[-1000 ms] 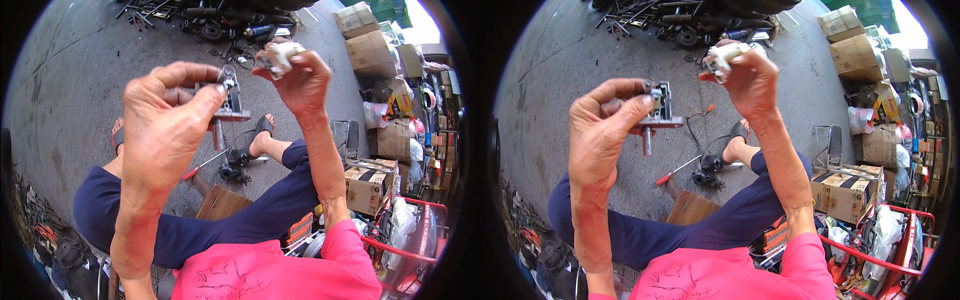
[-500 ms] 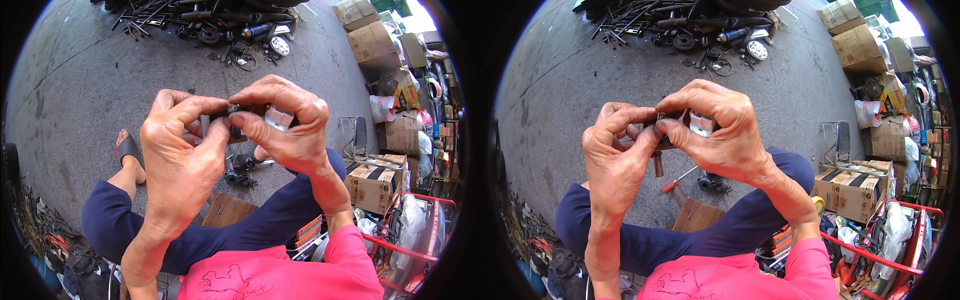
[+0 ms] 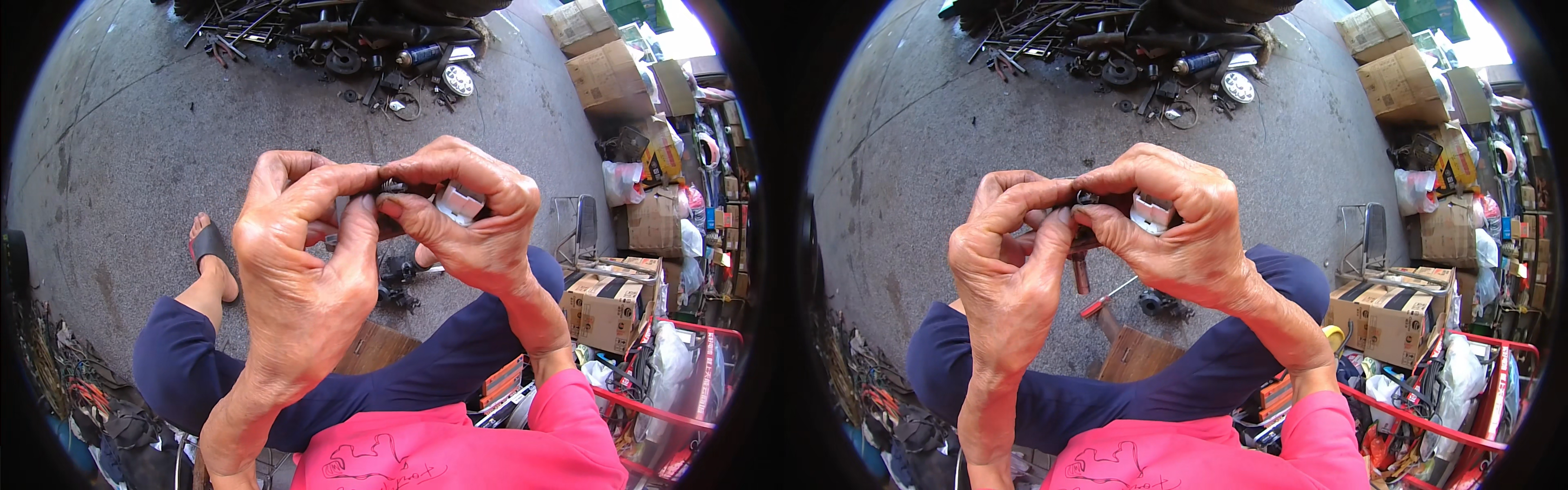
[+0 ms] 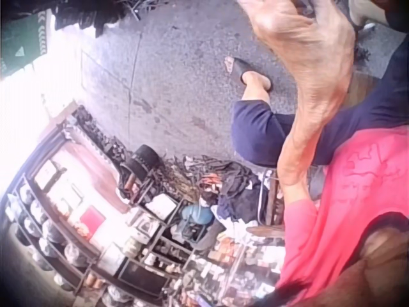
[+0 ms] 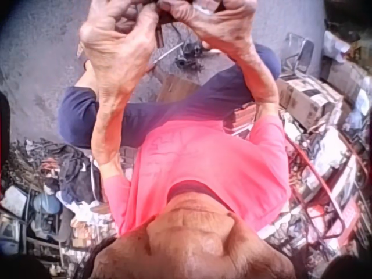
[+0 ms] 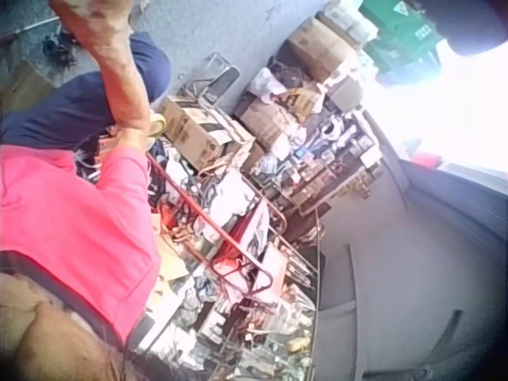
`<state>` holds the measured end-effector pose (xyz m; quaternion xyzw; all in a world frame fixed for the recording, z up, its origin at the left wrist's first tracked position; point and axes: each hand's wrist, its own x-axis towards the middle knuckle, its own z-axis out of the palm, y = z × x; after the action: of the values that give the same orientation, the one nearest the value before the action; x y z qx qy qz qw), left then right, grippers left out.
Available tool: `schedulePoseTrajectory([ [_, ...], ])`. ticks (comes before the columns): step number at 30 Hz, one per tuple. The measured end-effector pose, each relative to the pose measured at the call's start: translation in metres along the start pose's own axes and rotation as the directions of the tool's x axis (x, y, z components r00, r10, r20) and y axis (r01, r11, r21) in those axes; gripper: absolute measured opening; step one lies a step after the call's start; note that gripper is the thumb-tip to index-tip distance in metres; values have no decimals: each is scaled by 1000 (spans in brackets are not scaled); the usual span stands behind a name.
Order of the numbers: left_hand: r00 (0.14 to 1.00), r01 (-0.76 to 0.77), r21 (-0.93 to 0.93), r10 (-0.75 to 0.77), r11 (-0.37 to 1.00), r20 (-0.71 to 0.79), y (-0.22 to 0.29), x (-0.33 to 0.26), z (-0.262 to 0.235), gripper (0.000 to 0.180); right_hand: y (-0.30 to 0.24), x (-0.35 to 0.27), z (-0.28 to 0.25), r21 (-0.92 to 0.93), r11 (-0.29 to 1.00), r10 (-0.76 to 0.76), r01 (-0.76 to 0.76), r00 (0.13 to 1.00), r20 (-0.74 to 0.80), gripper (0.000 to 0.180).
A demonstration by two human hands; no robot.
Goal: The person assembles a small mechanical component by hand, inserting a pin and using a screwdriver to tighten a screw. The person handles the part repeatedly, turning it over and adjusting internal pieces before securing it.
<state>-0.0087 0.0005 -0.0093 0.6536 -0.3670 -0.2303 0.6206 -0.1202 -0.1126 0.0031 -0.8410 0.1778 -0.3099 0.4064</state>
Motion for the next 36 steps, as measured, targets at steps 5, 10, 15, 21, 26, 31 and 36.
schedulePoseTrajectory([
  [5,989,133,-182,-119,974,87,5,2,-2,33,0,0,-1,-27,998,-56,55,998,-22,19],
  [10,957,291,-430,-261,855,128,-9,4,3,39,4,1,-3,-83,979,-181,184,982,44,20],
  [15,859,511,-538,-391,670,330,-8,8,-7,37,7,0,-3,-147,959,-235,241,970,61,21],
  [21,915,393,-542,-257,742,312,-8,6,-8,37,2,0,-6,-166,959,-215,228,972,90,23],
  [26,929,360,-533,-245,766,276,-7,5,-8,29,4,-2,-4,-149,965,-211,217,976,52,23],
  [31,954,298,-523,-227,798,196,1,3,-11,26,4,0,0,-81,967,-240,240,971,12,21],
  [36,972,234,-497,-186,835,146,1,0,-10,25,2,0,1,-115,963,-245,243,969,-8,23],
])
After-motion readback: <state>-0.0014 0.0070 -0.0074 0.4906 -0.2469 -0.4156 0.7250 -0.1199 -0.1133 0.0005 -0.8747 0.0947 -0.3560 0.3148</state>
